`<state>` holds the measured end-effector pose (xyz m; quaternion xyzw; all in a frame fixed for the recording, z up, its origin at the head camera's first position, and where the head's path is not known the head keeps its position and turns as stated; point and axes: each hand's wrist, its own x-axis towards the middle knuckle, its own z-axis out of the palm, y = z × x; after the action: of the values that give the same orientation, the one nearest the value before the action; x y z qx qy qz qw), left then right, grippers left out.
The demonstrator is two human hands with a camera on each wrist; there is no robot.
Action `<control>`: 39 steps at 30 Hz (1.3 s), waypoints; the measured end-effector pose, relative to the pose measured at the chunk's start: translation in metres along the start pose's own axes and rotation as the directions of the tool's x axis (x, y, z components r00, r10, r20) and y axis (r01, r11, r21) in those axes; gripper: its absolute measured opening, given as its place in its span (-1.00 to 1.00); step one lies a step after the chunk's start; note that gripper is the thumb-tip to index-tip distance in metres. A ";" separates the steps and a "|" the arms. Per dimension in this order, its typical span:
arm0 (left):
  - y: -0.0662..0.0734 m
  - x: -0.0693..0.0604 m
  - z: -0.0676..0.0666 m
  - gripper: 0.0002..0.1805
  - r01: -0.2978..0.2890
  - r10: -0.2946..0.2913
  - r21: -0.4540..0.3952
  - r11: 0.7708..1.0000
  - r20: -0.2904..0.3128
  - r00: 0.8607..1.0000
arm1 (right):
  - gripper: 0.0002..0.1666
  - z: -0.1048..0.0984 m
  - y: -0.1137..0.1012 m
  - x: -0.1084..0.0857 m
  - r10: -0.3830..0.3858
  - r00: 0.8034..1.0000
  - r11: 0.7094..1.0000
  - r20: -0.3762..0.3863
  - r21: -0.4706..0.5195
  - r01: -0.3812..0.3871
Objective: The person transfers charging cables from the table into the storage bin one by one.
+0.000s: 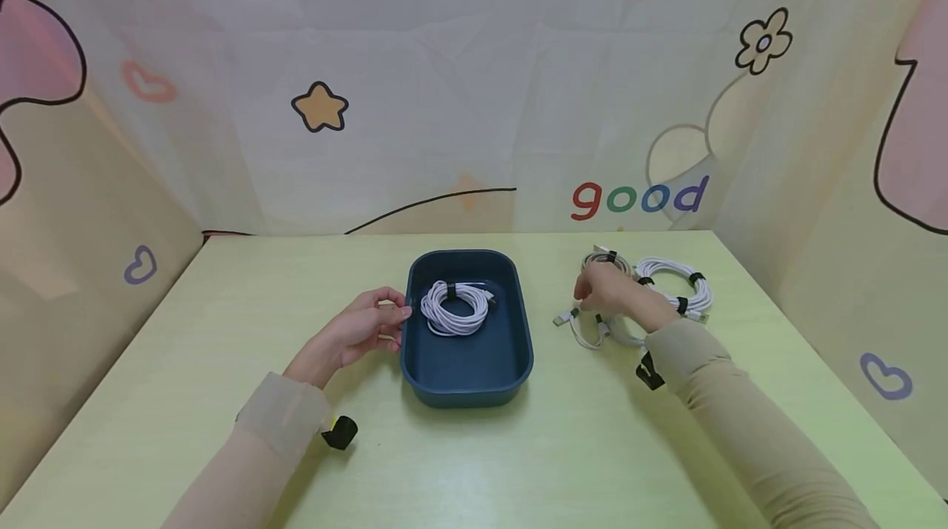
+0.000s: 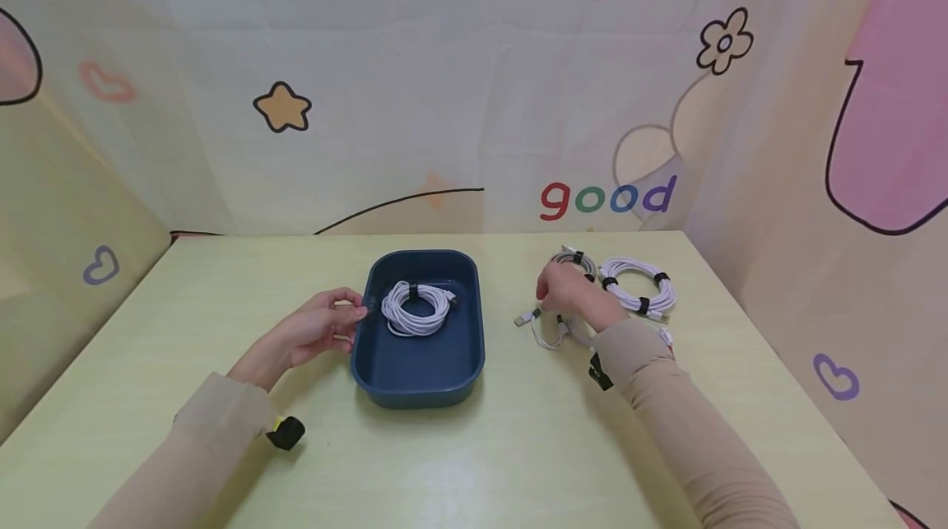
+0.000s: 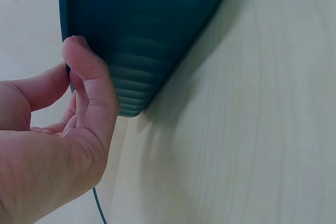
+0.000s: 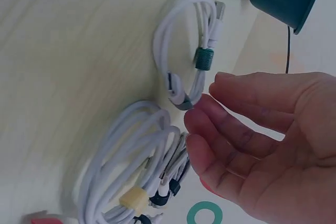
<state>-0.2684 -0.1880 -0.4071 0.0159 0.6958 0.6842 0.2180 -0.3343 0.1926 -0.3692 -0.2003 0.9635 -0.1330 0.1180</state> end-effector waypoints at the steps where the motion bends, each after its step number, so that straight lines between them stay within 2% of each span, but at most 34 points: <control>1: 0.000 0.000 0.000 -0.85 0.000 0.000 0.000 1.000 0.000 1.000 | -0.84 0.001 0.001 0.001 0.005 1.000 1.000 0.004 -0.005 -0.005; 6: 0.001 -0.001 0.000 -0.84 0.004 -0.004 -0.001 1.000 -0.005 1.000 | -0.89 0.007 0.004 0.006 0.006 1.000 0.999 -0.006 -0.033 -0.006; 12: 0.000 -0.001 0.000 -0.83 0.005 -0.005 -0.005 1.000 0.004 1.000 | -0.84 0.009 0.006 0.002 -0.025 0.999 0.999 -0.031 -0.022 0.024; 19: -0.002 0.000 0.000 -0.85 -0.003 0.003 -0.018 1.000 0.015 1.000 | -0.87 -0.001 0.007 -0.003 -0.043 0.999 0.992 -0.030 0.114 0.046; 24: -0.003 0.001 -0.001 -0.86 -0.005 0.006 -0.029 1.000 0.018 1.000 | -0.88 -0.005 0.009 -0.002 -0.051 0.998 0.991 -0.033 0.124 0.055; 29: -0.003 0.002 -0.002 -0.84 0.001 0.000 -0.034 0.999 0.025 1.000 | -0.88 -0.008 0.010 -0.003 -0.038 0.999 0.976 -0.029 0.211 0.044; 39: -0.002 0.001 -0.001 -0.87 0.000 0.001 -0.042 0.999 0.025 1.000 | -0.82 -0.020 0.005 0.002 -0.028 0.998 0.954 -0.050 0.297 0.042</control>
<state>-0.2692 -0.1893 -0.4094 0.0203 0.6785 0.6984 0.2268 -0.3431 0.2000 -0.3526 -0.1941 0.9311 -0.2835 0.1224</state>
